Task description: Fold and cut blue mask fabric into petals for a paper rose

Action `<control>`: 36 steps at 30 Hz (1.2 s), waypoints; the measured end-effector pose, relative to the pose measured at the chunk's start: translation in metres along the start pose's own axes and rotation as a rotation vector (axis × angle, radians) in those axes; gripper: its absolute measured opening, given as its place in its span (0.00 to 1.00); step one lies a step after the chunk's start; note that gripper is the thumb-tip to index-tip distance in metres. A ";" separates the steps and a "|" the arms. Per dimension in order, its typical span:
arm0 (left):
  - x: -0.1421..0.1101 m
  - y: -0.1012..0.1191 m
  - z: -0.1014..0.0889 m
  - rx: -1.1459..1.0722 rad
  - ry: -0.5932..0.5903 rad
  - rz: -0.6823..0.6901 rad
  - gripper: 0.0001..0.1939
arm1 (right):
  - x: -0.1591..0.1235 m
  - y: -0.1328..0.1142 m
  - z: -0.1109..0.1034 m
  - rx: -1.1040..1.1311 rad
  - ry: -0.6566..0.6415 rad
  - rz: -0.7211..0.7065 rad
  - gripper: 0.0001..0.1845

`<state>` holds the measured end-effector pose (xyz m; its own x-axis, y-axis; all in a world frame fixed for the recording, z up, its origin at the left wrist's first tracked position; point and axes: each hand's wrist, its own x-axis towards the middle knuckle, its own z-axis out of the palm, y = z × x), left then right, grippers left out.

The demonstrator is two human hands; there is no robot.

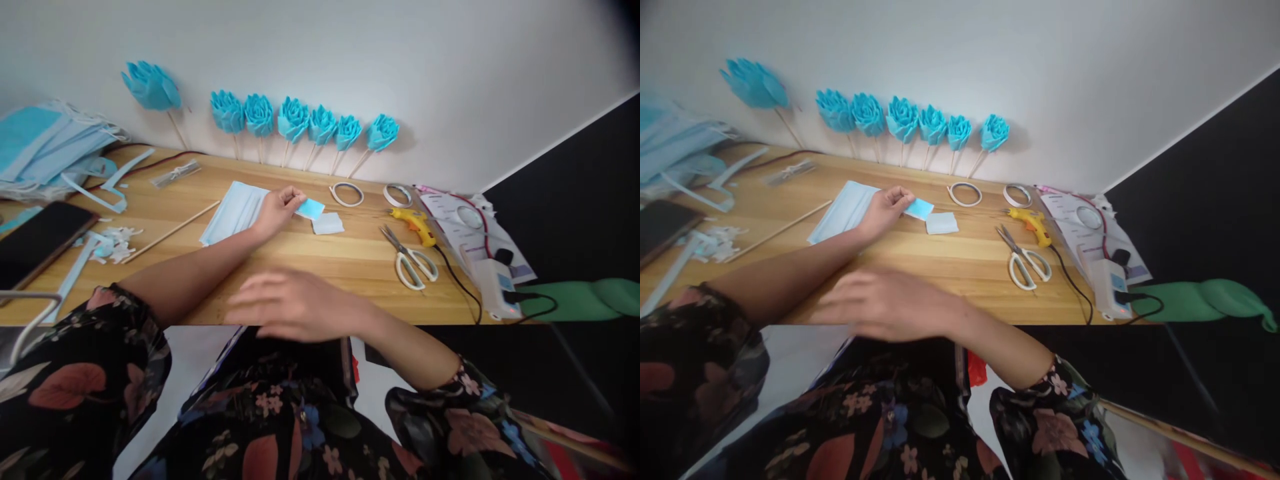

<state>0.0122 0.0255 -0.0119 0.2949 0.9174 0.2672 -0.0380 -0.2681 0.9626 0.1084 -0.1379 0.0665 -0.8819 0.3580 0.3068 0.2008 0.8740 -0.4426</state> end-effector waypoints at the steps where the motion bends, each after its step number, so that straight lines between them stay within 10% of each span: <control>1: 0.000 0.000 0.001 0.013 -0.008 0.016 0.10 | -0.008 0.010 -0.004 -0.018 0.160 0.084 0.16; 7: -0.003 0.002 0.004 0.121 -0.064 0.100 0.09 | -0.058 0.099 -0.025 -0.042 0.876 0.778 0.17; 15: -0.005 0.005 0.002 0.180 -0.080 0.104 0.09 | -0.050 0.135 -0.029 0.141 0.580 0.896 0.25; 36: -0.006 0.010 -0.001 -0.002 -0.108 -0.009 0.18 | -0.052 0.119 -0.015 -0.023 0.679 0.791 0.17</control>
<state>0.0087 0.0179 -0.0033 0.3965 0.8828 0.2520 -0.0370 -0.2589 0.9652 0.1847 -0.0480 0.0108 -0.0705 0.9345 0.3489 0.6314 0.3126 -0.7097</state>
